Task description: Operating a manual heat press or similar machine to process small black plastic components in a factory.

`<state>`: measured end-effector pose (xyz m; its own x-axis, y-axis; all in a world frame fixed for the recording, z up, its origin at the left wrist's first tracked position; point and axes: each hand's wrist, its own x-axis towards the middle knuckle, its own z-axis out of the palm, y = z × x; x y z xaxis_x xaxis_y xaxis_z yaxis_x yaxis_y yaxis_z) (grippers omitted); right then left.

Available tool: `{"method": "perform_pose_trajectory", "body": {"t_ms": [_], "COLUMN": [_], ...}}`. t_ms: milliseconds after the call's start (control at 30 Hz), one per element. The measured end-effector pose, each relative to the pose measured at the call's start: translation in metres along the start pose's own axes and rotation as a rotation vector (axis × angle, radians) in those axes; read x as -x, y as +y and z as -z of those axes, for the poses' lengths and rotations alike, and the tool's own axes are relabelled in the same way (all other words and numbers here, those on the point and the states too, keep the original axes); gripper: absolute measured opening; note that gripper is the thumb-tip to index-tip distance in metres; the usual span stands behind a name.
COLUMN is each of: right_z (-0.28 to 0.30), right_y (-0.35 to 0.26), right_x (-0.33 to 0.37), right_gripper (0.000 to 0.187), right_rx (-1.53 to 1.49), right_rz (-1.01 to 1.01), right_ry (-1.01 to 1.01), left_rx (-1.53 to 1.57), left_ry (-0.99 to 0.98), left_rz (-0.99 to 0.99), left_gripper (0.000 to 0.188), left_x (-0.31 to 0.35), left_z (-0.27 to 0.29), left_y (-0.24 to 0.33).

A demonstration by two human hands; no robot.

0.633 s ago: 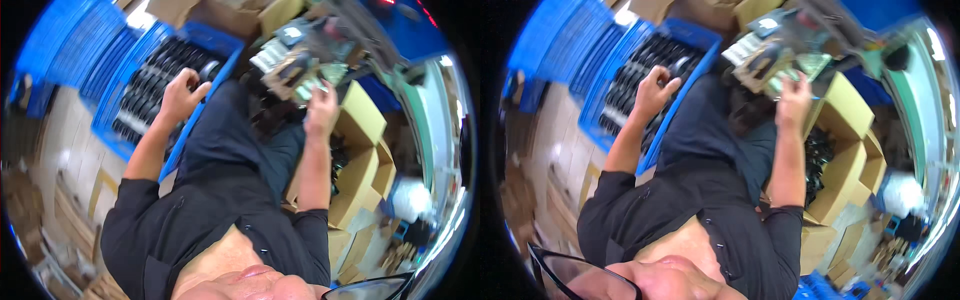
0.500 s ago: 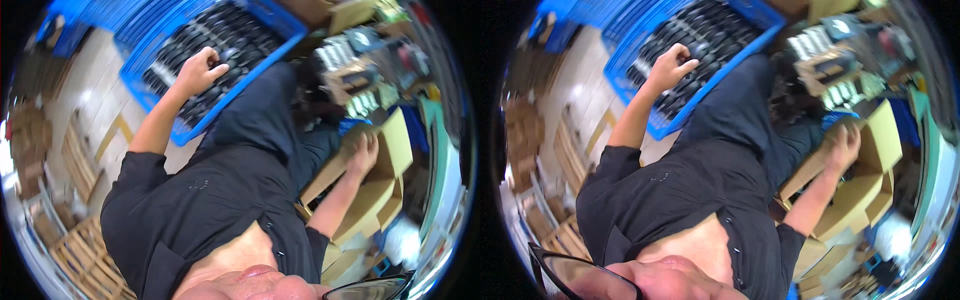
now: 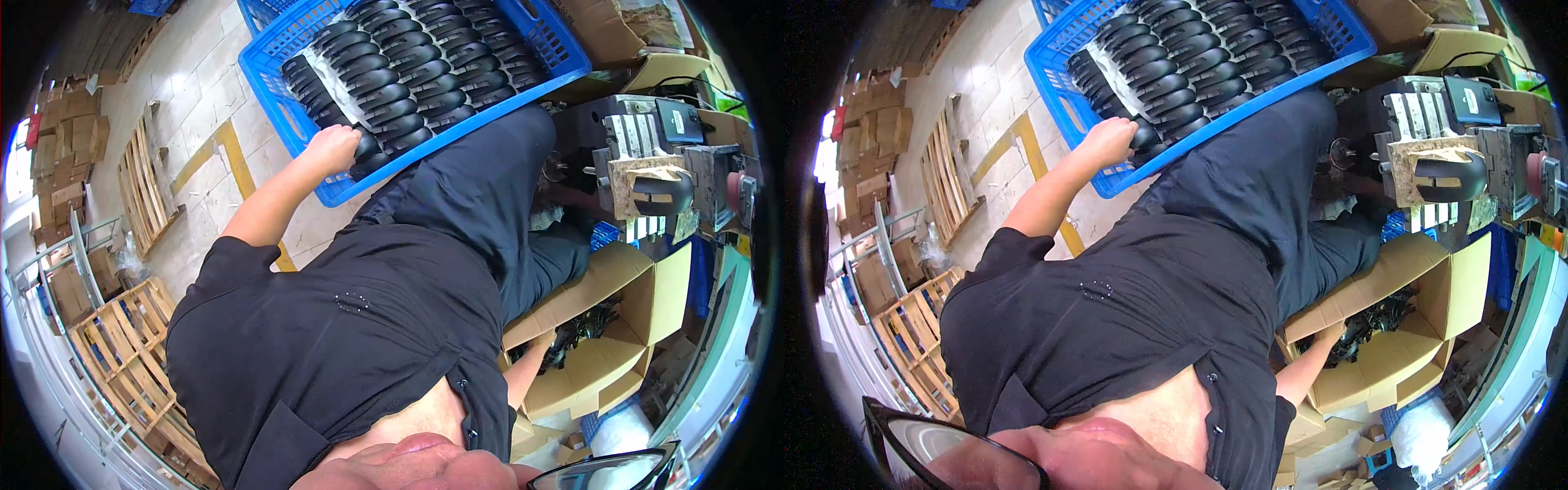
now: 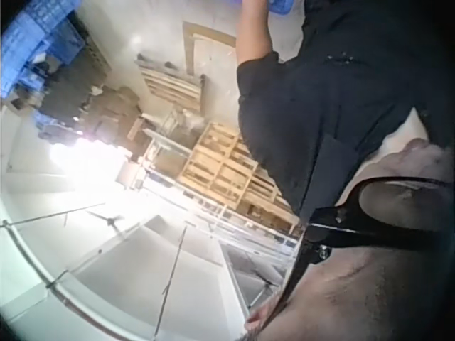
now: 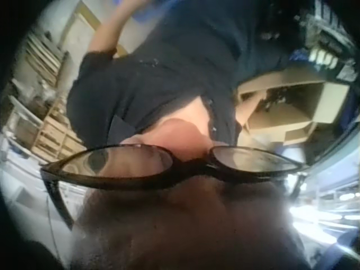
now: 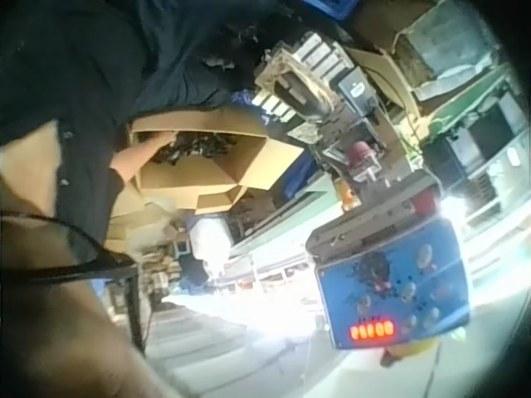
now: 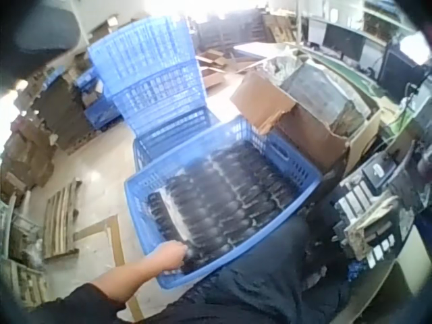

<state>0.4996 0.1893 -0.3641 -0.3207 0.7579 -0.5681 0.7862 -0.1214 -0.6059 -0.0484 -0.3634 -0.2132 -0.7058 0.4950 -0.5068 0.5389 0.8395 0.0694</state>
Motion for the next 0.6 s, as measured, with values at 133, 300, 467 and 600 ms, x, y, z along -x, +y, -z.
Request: {"method": "perform_pose_trajectory", "body": {"t_ms": [133,300,467,600], "right_z": [-0.002,0.009,0.016,0.063], "right_y": [-0.012,-0.015,-0.075,-0.026], "right_x": [0.0,0.008,0.029,0.03], "right_gripper": [0.053,0.051,0.044,0.033], "right_rx": [0.093,0.221,0.475,0.156], "right_rz": [-0.038,-0.072,0.079,-0.101], "right_ry": [-0.024,-0.053,-0.099,0.014], "left_rx": [-0.03,-0.015,-0.026,0.05], "left_ry": [-0.01,0.012,0.039,0.178], "left_rz": [-0.034,-0.075,0.022,0.011], "left_gripper": [0.03,0.026,0.027,0.03], "left_x": [-0.007,-0.019,-0.006,-0.024], "left_z": [-0.008,-0.011,-0.012,0.031], "left_y": [0.002,0.007,0.005,0.011]}}
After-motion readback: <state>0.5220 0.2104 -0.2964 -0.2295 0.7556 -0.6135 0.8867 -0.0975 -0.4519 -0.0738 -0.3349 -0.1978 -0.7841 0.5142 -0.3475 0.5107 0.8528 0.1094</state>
